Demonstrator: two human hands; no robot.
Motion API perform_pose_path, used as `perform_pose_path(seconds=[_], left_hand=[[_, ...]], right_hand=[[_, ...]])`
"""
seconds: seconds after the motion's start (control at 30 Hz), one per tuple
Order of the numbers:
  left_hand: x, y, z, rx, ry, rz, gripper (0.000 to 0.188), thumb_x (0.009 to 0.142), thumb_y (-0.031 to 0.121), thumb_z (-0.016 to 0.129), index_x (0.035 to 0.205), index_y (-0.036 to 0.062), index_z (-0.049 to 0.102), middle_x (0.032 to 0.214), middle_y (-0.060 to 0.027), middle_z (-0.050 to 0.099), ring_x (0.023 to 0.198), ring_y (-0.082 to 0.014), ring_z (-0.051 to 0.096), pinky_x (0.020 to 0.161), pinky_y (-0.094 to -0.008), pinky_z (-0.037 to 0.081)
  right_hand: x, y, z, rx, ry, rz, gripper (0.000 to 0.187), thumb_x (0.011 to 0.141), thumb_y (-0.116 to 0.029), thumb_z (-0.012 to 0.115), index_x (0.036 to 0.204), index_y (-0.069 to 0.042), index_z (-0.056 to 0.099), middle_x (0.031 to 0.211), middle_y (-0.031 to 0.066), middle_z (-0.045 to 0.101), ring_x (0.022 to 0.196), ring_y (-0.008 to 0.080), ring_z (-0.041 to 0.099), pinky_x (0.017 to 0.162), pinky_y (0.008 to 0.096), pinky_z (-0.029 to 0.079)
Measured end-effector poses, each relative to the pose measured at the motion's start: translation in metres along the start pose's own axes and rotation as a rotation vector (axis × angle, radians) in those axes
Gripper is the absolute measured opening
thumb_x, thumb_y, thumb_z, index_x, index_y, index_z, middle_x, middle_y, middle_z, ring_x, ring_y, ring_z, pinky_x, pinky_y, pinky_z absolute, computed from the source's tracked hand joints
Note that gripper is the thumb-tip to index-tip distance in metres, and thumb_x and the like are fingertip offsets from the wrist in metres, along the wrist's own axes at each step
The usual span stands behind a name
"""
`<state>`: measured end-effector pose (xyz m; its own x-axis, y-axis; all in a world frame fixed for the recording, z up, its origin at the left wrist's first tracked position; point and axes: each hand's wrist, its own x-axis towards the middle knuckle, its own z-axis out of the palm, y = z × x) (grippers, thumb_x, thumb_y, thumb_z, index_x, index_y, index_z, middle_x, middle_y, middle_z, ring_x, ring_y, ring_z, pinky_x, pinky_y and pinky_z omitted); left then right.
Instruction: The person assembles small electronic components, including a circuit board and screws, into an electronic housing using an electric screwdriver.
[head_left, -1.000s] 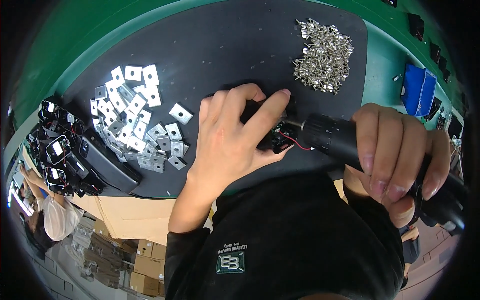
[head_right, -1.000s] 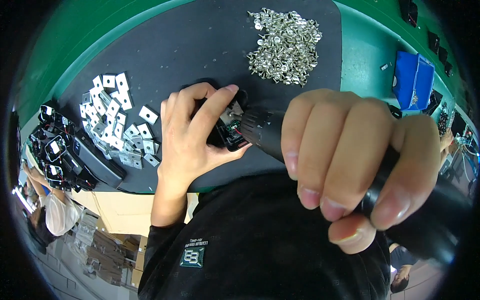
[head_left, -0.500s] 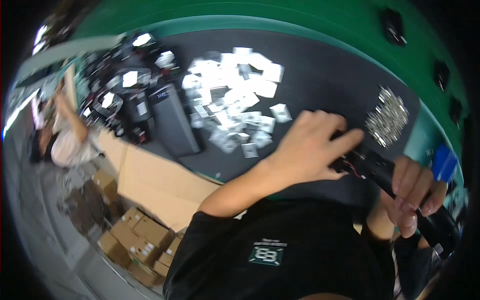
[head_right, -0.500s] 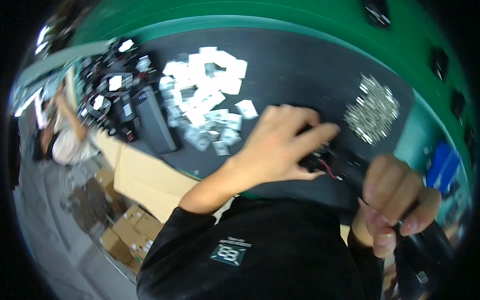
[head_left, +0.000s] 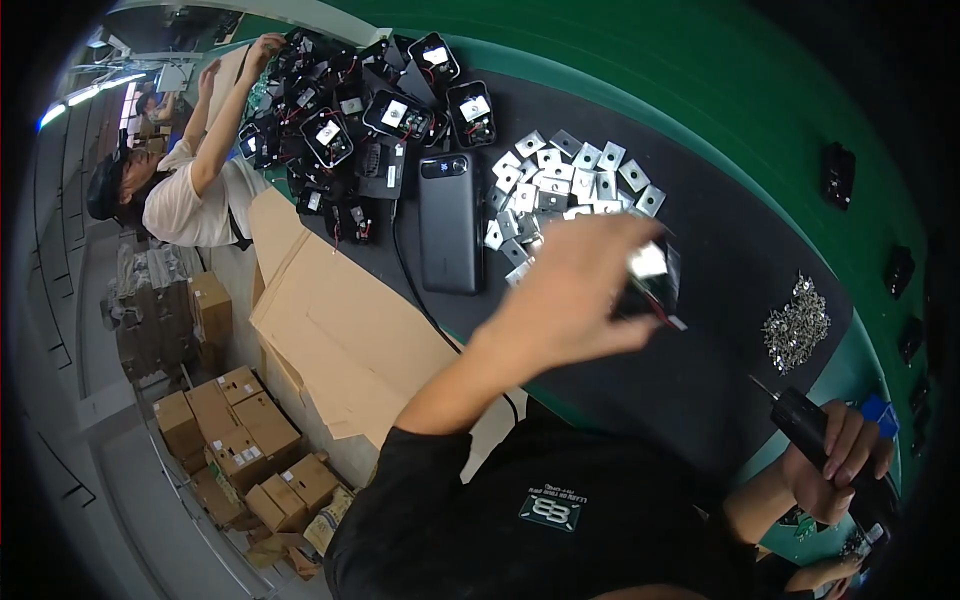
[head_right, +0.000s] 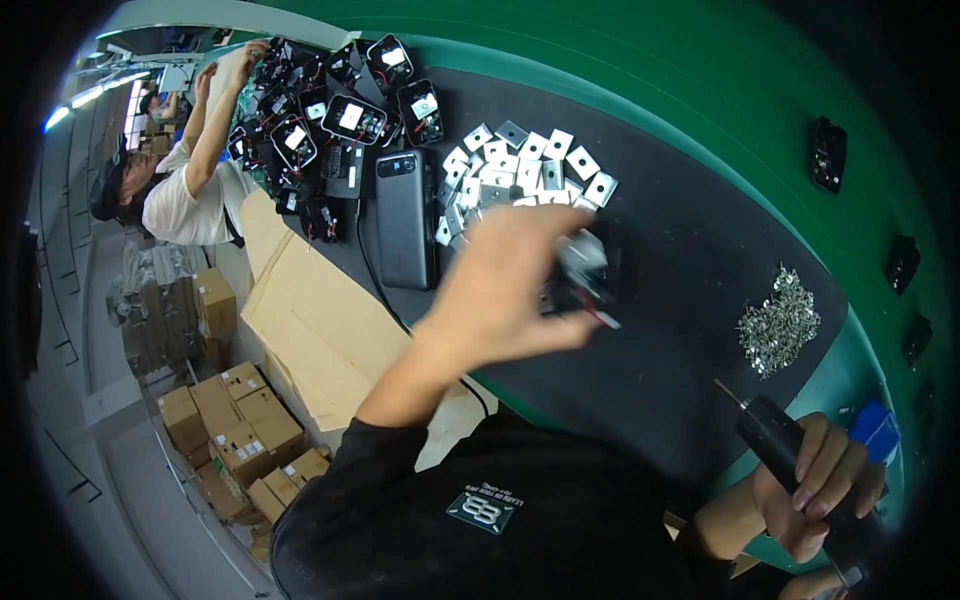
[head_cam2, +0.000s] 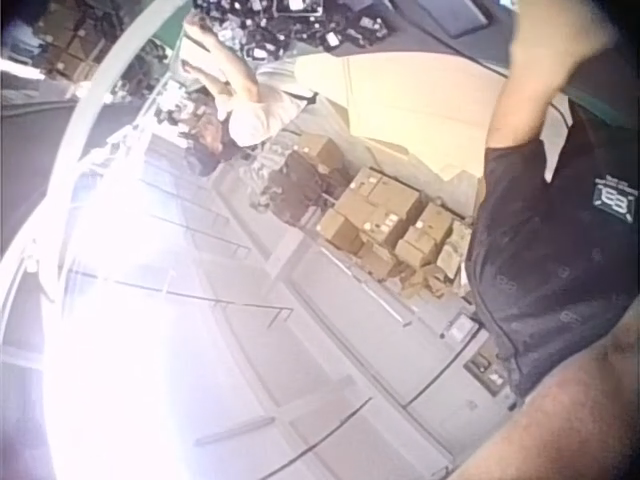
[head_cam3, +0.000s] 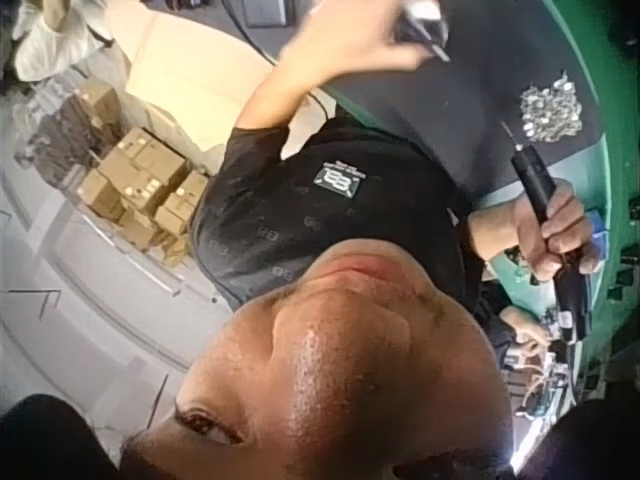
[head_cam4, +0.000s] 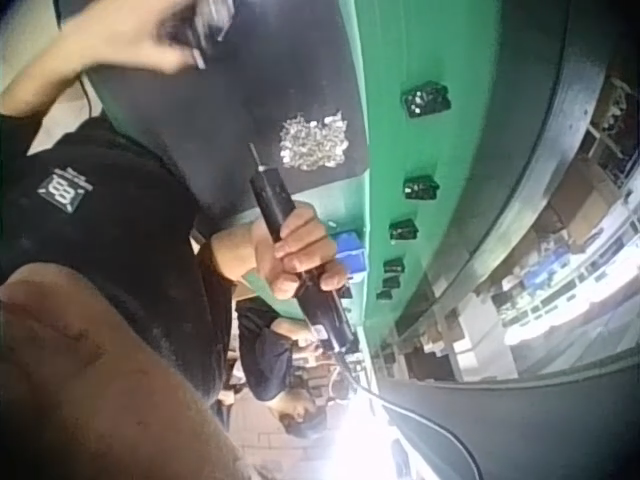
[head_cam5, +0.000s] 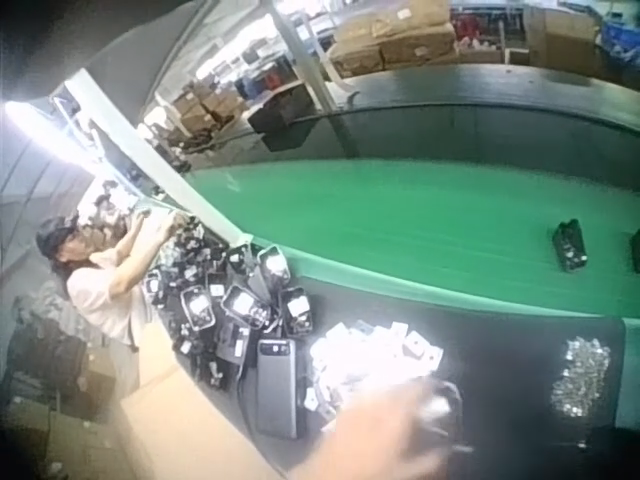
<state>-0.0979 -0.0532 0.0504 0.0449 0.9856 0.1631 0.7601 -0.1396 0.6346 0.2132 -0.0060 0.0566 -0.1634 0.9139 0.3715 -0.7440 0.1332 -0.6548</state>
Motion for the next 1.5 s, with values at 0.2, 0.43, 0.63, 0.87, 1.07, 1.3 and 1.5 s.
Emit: perform_pose_path(seconds=[0.2,0.43,0.63,0.87,1.07,1.3,1.5], left_hand=[[-0.020,-0.065,-0.075,0.437,0.437,-0.317,0.070,0.058,0.017,0.077,0.120,0.0013,0.049,0.113,-0.0159,0.054,0.104,-0.0313,0.051,0.091,-0.0392,0.040],[-0.051,-0.129,-0.146,0.899,0.593,-0.339,0.068,0.065,0.032,0.081,0.119,0.0021,0.052,0.127,-0.0224,0.044,0.118,-0.0373,0.042,0.101,-0.0431,0.032],[-0.028,-0.150,-0.192,0.834,0.642,-0.374,0.065,0.068,0.037,0.078,0.116,-0.0006,0.054,0.125,-0.0214,0.046,0.118,-0.0356,0.044,0.100,-0.0406,0.035],[-0.004,-0.163,-0.227,1.025,0.500,-0.355,0.068,0.069,0.047,0.074,0.112,-0.0024,0.056,0.124,-0.0216,0.051,0.119,-0.0360,0.044,0.101,-0.0425,0.034],[-0.067,-0.191,-0.239,0.389,0.883,-0.545,0.060,0.078,0.035,0.073,0.113,-0.0093,0.053,0.100,-0.0136,0.061,0.092,-0.0196,0.058,0.084,-0.0305,0.044],[-0.151,-0.259,-0.244,0.236,1.078,-0.807,0.054,0.076,0.035,0.074,0.105,-0.0087,0.058,0.094,-0.0101,0.063,0.086,-0.0157,0.057,0.080,-0.0270,0.043],[-0.165,-0.370,-0.224,-0.044,0.802,-0.920,0.052,0.076,0.025,0.076,0.111,-0.0067,0.054,0.097,-0.0096,0.063,0.083,-0.0180,0.059,0.072,-0.0283,0.048]], right_hand=[[-0.018,-0.003,-0.017,0.027,0.168,0.039,0.036,0.071,-0.011,0.071,0.100,-0.013,0.050,0.069,-0.0062,0.047,0.061,0.0047,0.044,0.067,0.0216,0.032],[-0.022,-0.003,-0.024,-0.033,0.188,0.042,0.040,0.074,-0.016,0.071,0.105,-0.015,0.046,0.071,-0.0062,0.046,0.062,0.0050,0.045,0.067,0.0226,0.032],[-0.017,-0.004,-0.028,-0.052,0.182,0.028,0.040,0.074,-0.016,0.071,0.104,-0.015,0.045,0.071,-0.0059,0.045,0.063,0.0057,0.045,0.067,0.0229,0.031],[-0.023,-0.004,-0.028,-0.053,0.204,0.056,0.042,0.073,-0.017,0.071,0.105,-0.013,0.044,0.071,-0.0052,0.044,0.063,0.0061,0.043,0.067,0.0233,0.030],[-0.024,-0.007,-0.033,0.013,0.329,0.016,0.043,0.069,-0.013,0.072,0.101,-0.013,0.043,0.069,-0.0055,0.042,0.063,0.0064,0.043,0.068,0.0239,0.031],[-0.010,-0.006,-0.032,0.053,0.271,0.073,0.040,0.069,-0.011,0.071,0.099,-0.012,0.045,0.069,-0.0057,0.041,0.062,0.0066,0.041,0.068,0.0239,0.030],[-0.013,-0.019,-0.009,-0.043,0.263,0.023,0.038,0.071,-0.012,0.070,0.102,-0.011,0.046,0.071,-0.0043,0.044,0.062,0.0060,0.043,0.066,0.0226,0.032]])
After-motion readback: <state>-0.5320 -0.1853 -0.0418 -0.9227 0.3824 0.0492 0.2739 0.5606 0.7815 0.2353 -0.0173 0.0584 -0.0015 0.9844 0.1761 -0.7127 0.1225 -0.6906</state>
